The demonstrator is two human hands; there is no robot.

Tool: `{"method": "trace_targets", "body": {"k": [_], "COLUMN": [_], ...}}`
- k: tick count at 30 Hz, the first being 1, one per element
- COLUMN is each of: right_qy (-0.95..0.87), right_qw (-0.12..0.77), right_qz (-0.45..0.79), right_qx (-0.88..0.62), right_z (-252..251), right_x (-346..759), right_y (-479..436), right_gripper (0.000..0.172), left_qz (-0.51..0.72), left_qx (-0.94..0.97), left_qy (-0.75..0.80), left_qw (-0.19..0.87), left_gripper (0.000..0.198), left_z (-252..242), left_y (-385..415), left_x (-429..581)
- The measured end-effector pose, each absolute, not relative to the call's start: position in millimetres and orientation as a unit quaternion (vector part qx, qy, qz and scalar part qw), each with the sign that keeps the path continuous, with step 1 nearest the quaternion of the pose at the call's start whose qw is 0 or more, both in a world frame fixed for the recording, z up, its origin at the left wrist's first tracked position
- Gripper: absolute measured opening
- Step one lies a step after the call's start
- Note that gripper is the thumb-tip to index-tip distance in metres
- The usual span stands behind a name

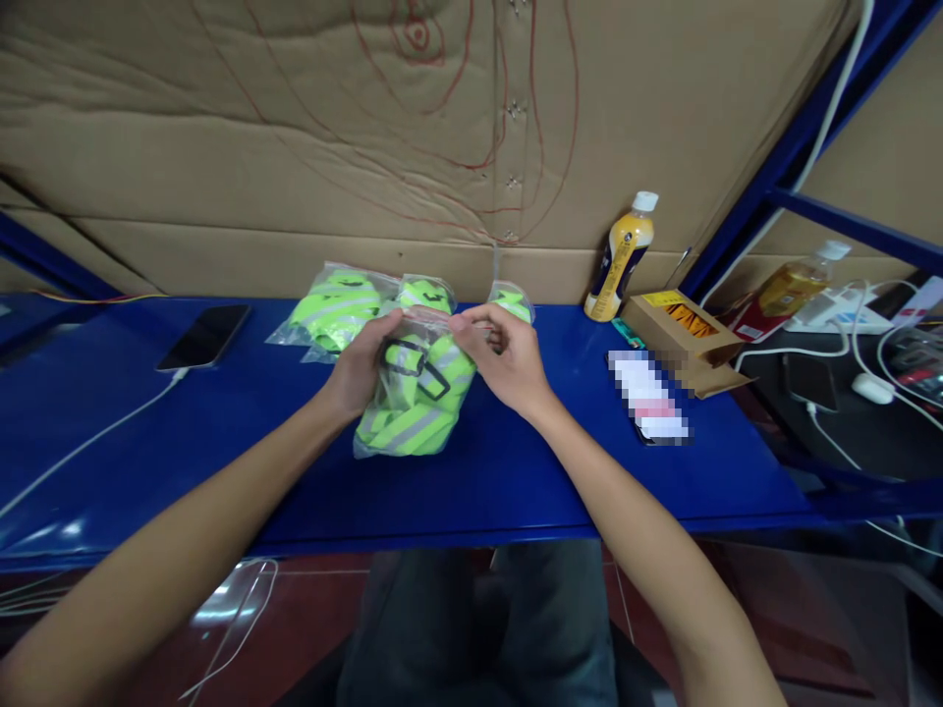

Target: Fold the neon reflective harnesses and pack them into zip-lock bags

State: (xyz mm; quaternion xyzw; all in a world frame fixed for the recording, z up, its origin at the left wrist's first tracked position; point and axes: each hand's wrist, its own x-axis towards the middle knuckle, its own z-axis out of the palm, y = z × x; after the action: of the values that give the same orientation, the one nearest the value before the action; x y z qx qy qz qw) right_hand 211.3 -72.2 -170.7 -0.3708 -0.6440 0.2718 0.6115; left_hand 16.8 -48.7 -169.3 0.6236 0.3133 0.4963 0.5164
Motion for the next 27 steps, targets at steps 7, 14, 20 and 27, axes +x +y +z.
{"method": "trace_targets", "body": {"k": [7, 14, 20, 27], "right_qy": [-0.572, -0.522, -0.519, -0.530], "right_qw": [0.659, 0.684, 0.634, 0.607], "right_qz": [0.243, 0.300, 0.448, 0.465], "right_qx": [-0.423, -0.411, -0.358, -0.367], "right_z": [-172.6, -173.6, -170.0, -170.6], "right_x": [215.5, 213.8, 224.7, 235.8], "right_y": [-67.2, -56.7, -57.5, -53.1], "right_gripper": [0.067, 0.069, 0.055, 0.054], "left_qz": [0.518, 0.565, 0.590, 0.598], "left_qx": [0.657, 0.562, 0.513, 0.536], "left_qy": [0.335, 0.287, 0.282, 0.307], "left_qw": [0.433, 0.531, 0.556, 0.512], "left_gripper": [0.045, 0.033, 0.044, 0.041], "left_z": [-164.2, -168.8, -167.4, -164.8], "left_y": [-49.1, -52.5, -44.2, -35.6], "left_x": [20.7, 27.8, 26.8, 15.2]}}
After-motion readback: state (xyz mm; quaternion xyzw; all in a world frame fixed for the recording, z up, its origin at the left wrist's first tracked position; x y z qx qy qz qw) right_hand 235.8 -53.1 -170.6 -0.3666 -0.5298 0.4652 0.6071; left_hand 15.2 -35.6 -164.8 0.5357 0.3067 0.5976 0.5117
